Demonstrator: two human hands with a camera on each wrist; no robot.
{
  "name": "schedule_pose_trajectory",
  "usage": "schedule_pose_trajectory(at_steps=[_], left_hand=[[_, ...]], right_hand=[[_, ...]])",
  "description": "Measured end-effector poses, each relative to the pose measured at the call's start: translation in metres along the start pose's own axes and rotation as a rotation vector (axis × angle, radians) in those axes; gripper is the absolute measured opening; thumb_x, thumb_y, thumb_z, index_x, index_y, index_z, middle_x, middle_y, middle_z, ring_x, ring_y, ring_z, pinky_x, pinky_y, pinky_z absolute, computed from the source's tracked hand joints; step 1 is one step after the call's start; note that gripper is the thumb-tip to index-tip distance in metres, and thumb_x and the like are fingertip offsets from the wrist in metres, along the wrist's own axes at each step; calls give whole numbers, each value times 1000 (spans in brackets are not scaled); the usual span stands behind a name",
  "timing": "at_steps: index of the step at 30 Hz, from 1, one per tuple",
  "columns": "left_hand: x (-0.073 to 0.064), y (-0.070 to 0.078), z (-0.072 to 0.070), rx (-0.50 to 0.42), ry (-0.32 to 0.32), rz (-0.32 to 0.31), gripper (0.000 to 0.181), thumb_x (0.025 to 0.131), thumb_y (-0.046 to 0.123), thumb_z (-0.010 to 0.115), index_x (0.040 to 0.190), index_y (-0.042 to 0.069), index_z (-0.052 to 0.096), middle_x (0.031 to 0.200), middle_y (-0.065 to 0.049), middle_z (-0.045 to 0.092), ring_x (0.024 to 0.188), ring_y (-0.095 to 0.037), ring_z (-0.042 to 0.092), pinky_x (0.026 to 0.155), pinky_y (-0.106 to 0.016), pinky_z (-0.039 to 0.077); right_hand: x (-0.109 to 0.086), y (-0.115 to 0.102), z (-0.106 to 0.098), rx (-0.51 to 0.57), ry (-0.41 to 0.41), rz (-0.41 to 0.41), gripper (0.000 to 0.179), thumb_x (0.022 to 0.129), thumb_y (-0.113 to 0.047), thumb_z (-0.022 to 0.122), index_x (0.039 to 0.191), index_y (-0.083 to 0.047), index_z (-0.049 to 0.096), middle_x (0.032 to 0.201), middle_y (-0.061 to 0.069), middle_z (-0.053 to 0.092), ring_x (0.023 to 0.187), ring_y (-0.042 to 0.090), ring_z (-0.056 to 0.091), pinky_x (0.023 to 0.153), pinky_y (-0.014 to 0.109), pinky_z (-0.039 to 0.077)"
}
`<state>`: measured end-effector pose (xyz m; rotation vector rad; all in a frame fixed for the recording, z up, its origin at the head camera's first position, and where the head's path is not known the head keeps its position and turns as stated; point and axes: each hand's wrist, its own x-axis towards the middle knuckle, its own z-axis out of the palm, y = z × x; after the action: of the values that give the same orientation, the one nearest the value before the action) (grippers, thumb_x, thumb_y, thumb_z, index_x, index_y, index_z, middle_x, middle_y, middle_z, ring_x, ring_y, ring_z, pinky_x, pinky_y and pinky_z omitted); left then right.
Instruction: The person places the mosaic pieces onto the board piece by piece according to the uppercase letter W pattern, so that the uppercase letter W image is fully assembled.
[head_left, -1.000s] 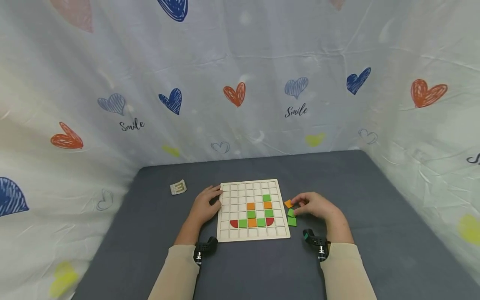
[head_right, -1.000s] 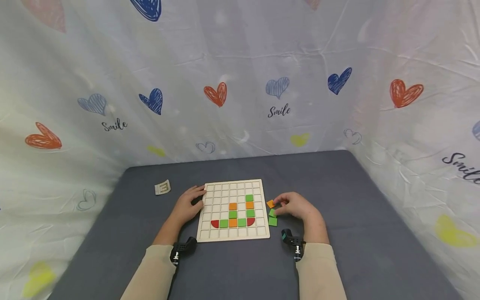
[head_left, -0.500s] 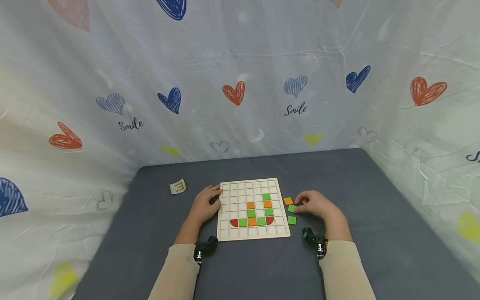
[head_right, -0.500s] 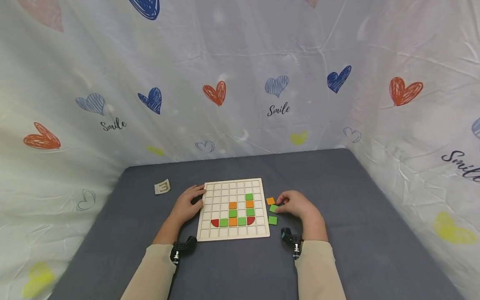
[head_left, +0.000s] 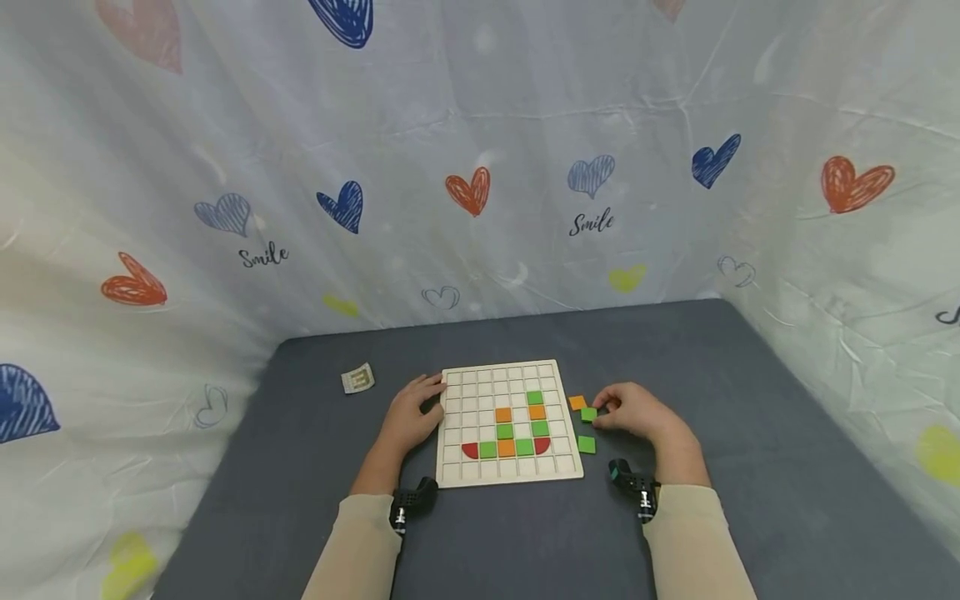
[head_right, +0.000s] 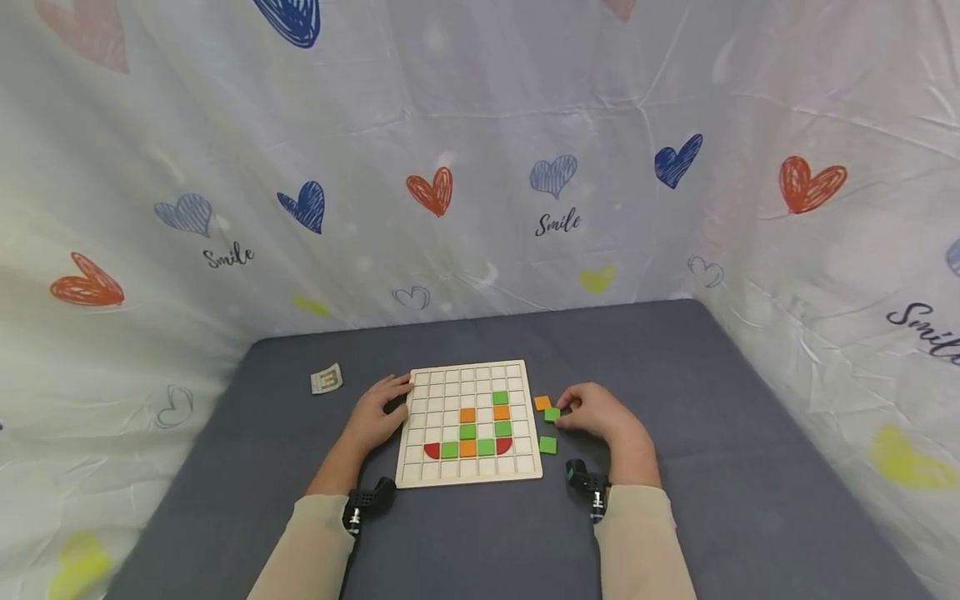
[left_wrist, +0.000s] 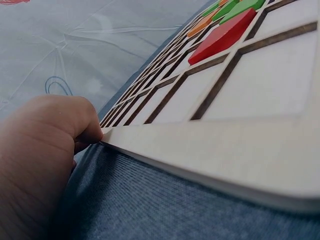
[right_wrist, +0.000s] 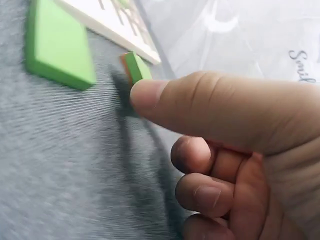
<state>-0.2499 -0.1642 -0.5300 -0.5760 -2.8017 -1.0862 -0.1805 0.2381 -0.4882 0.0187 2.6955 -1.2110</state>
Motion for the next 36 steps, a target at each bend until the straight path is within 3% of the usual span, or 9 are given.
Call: schedule_pose_trajectory(at_steps=[6, 13, 25, 31, 36], left_hand=[[1, 0, -1, -8, 4, 0, 46, 95, 17, 58, 140, 8, 66, 152, -6, 53, 148, -34, 36, 119, -62, 29], [3, 0, -6, -4, -8, 14, 46, 96, 16, 59, 141, 8, 65, 153, -6, 52, 149, -33, 35, 120, -61, 28], [0, -3, 2, 14, -3, 20, 46, 96, 16, 58, 140, 8, 66, 153, -7, 53, 148, -34, 36, 119, -61, 30], [1, -4, 3, 10, -4, 27, 46, 95, 16, 58, 140, 8, 66, 153, -6, 53, 148, -34, 36, 119, -60, 30], [3, -4, 0, 2, -10, 33, 46, 95, 15, 58, 140, 7, 65, 153, -6, 52, 148, -34, 36, 119, -60, 30]], right_hand=[[-5, -18, -11, 52, 56, -39, 24, 86, -12, 79, 106, -1, 71, 81, 5, 56, 75, 21, 52, 67, 34, 43], [-10, -60, -3, 127, 99, -156, 29, 87, -8, 73, 114, 0, 67, 89, 7, 60, 75, 22, 55, 66, 34, 49], [-15, -107, 33, 111, 204, -278, 28, 86, -12, 74, 114, -10, 70, 84, 1, 56, 61, 20, 43, 53, 30, 36], [-16, -121, 46, 119, 195, -313, 27, 87, -15, 76, 114, -13, 72, 73, 0, 44, 54, 15, 27, 51, 29, 28], [-14, -136, 55, 42, 168, -291, 29, 86, -19, 77, 115, -17, 75, 65, -3, 33, 55, 15, 23, 52, 31, 25]])
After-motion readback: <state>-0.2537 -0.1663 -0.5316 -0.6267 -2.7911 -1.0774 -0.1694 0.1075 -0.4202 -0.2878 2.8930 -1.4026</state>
